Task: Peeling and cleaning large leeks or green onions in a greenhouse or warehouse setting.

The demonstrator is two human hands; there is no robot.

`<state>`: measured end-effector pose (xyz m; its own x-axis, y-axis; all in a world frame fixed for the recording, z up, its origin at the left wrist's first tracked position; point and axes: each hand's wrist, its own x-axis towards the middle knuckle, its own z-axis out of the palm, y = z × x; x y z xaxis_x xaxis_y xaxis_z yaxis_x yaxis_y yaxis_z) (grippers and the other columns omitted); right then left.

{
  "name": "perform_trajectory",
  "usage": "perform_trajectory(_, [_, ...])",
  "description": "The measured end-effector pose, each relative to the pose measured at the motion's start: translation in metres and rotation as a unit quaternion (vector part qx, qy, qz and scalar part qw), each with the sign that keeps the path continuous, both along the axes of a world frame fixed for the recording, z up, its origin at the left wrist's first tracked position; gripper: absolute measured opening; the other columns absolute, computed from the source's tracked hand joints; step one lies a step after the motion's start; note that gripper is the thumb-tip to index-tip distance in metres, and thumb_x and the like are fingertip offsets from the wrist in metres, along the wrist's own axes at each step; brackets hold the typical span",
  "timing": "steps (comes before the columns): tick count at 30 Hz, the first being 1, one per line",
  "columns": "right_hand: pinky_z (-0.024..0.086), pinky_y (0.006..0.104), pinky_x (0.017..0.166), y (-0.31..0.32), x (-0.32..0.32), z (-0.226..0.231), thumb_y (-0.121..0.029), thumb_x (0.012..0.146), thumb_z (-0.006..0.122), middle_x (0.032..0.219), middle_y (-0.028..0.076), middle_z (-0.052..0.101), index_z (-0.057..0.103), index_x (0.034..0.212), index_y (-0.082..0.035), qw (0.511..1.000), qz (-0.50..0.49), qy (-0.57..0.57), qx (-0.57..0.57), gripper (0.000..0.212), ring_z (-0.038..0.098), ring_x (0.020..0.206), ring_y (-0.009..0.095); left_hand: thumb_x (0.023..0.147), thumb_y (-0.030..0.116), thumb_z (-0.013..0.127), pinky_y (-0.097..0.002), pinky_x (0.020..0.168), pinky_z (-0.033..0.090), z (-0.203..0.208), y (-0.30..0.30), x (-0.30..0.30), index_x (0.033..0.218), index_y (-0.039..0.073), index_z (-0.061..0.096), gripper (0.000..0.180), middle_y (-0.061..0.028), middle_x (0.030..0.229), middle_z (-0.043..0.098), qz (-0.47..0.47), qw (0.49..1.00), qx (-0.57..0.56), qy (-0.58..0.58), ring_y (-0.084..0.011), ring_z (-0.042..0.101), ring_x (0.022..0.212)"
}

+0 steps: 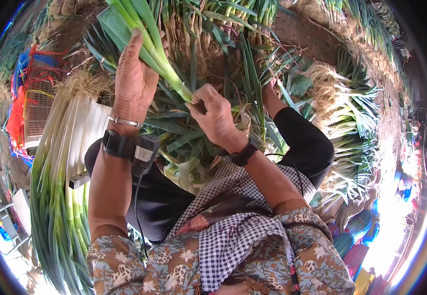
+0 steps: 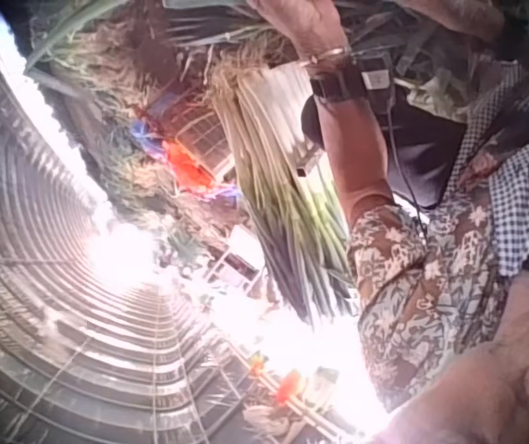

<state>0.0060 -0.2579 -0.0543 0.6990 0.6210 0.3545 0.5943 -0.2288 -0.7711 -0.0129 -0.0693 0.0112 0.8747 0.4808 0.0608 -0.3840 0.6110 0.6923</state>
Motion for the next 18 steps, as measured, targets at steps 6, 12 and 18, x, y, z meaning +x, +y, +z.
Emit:
perform_trajectory(6, [0.050,0.0349,0.059,-0.005,-0.007,0.001,-0.008,0.073,0.066,0.082,0.007,0.051,0.054,0.086,-0.006,0.945,0.072,-0.289,-0.136,0.018,0.060,0.071,0.021,0.093,0.025,0.062,-0.0338,0.084,0.051,-0.012,-0.008,0.004,0.119,0.001,0.054,0.037,-0.0119,0.106,0.064,0.073,0.995,0.023,0.056,-0.0215,0.063,0.093])
perform_trajectory(12, [0.051,0.0363,0.069,-0.037,-0.026,-0.067,-0.018,0.076,0.063,0.088,0.011,0.058,0.063,0.091,-0.005,0.820,0.229,-0.225,-0.473,0.020,0.063,0.083,0.024,0.096,0.023,0.055,-0.0402,0.083,0.053,-0.025,-0.019,0.013,0.124,0.005,0.050,0.034,-0.0133,0.109,0.064,0.024,0.997,0.002,0.071,-0.0256,0.063,0.097])
perform_trajectory(18, [0.049,0.0451,0.076,-0.115,-0.033,-0.117,-0.022,0.079,0.067,0.091,0.020,0.062,0.060,0.096,-0.002,0.883,0.297,0.099,-0.350,0.027,0.061,0.085,0.039,0.099,0.024,0.049,-0.0443,0.092,0.050,-0.034,-0.035,0.012,0.124,0.007,0.046,0.031,-0.0170,0.115,0.061,-0.028,0.994,0.024,0.106,-0.0292,0.060,0.106])
